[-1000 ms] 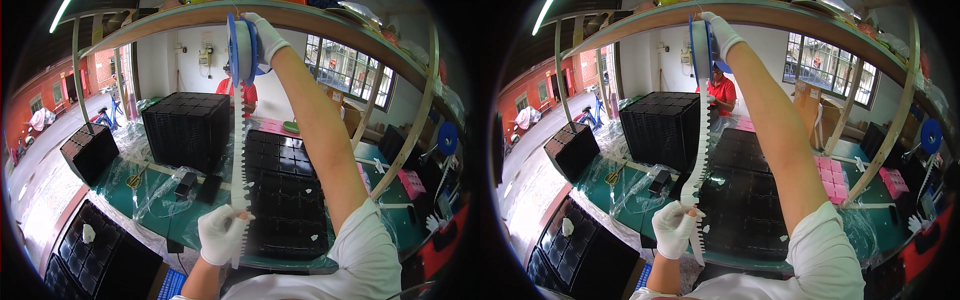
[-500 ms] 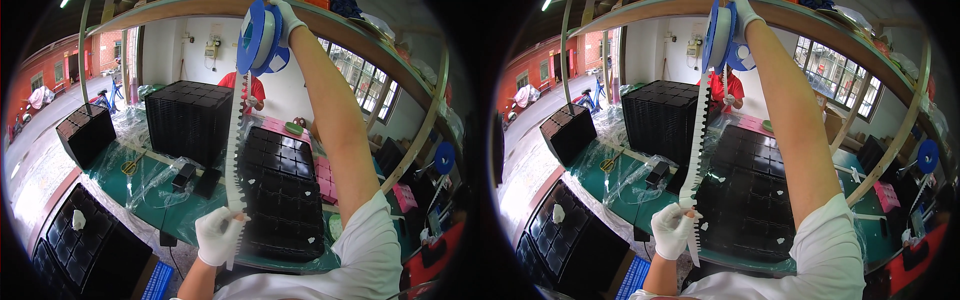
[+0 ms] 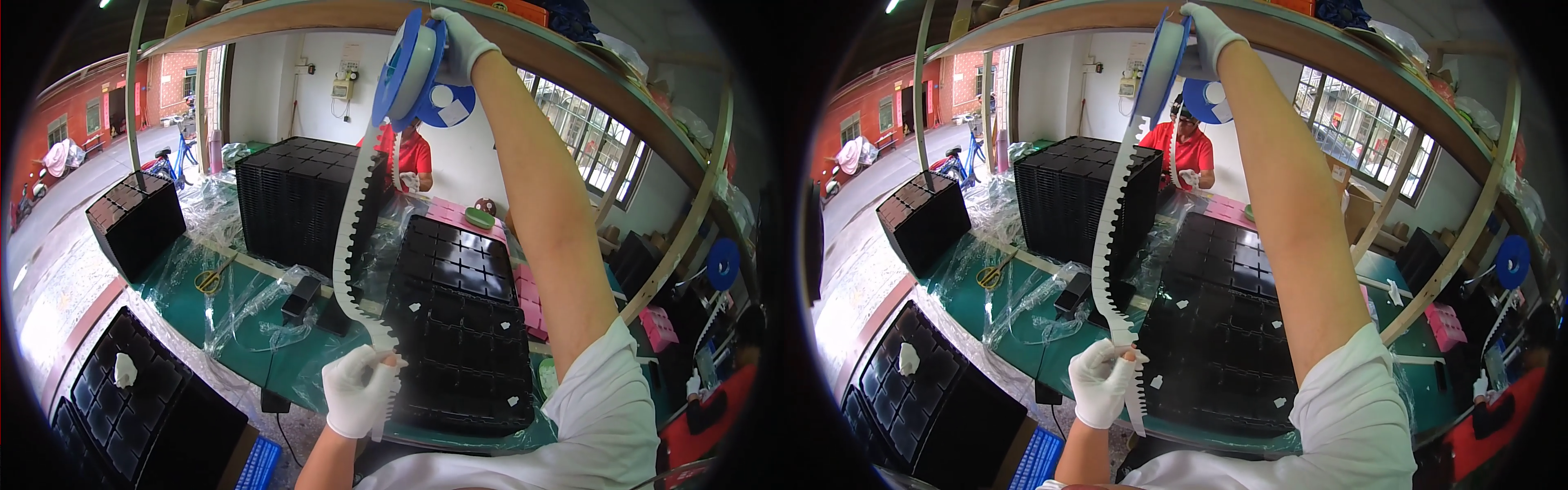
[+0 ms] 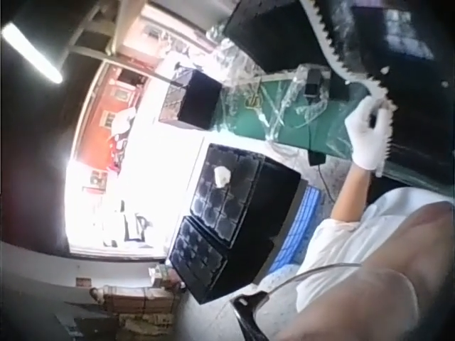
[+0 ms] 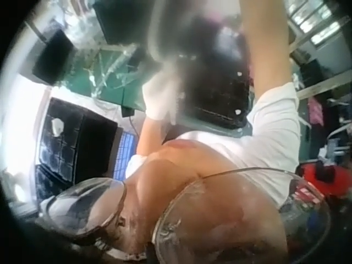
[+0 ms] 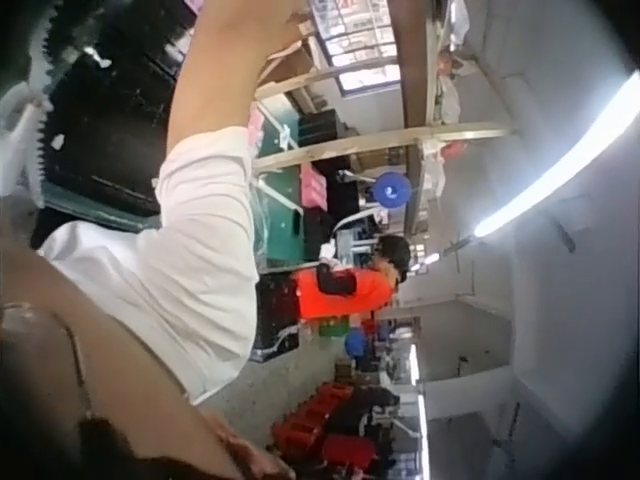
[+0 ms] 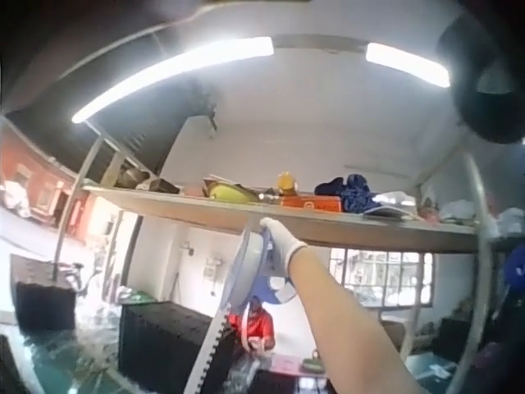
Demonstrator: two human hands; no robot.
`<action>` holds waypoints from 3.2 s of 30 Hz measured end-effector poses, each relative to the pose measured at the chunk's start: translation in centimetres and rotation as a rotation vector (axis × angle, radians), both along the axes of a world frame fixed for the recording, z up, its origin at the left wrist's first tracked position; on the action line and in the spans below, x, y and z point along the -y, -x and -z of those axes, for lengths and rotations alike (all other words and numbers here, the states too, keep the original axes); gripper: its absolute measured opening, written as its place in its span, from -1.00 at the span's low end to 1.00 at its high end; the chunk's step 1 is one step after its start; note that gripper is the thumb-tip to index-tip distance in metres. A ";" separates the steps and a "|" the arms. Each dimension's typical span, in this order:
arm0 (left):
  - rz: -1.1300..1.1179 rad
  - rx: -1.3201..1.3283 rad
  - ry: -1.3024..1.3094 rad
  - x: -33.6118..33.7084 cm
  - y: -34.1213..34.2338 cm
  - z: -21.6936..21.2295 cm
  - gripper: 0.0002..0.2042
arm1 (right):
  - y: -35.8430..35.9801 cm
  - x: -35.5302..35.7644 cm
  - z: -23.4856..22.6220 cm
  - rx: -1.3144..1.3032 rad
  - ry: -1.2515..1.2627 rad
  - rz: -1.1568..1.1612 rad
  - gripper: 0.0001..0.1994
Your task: The person peels stickers from a strip and adheres them onto a black plastic tray. The person then aligns and presses a foam insert into the tray, stacks the tray onto another, and unwinds more tape to apply stickers to the next tray.
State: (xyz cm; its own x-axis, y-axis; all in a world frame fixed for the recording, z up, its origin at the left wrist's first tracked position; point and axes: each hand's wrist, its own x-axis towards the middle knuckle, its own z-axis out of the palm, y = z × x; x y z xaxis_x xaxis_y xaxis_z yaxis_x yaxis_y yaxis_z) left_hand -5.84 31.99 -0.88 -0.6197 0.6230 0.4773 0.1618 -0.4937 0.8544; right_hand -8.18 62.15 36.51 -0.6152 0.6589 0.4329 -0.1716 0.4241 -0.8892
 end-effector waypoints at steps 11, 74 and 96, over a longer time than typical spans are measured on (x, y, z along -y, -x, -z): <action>0.167 0.239 0.014 0.1 -0.3 0.0 -0.94 | 1.6 -3.6 -0.8 0.200 0.154 0.205 -0.51; -0.309 -1.126 0.292 -2.6 -1.3 13.0 -0.75 | -30.4 20.7 45.6 0.538 -0.660 0.560 -0.77; -0.145 -0.219 0.032 -3.8 0.8 20.4 -0.12 | -15.5 18.6 46.5 0.785 -0.610 0.320 -0.79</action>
State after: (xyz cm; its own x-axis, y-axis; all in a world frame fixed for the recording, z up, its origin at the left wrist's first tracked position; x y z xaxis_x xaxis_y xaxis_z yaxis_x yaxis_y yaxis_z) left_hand -6.68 35.81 -21.30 -0.5874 0.5524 0.5915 0.4119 -0.4251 0.8060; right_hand 7.31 43.56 -9.95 -0.7028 0.6447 0.3008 0.5618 0.7623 -0.3214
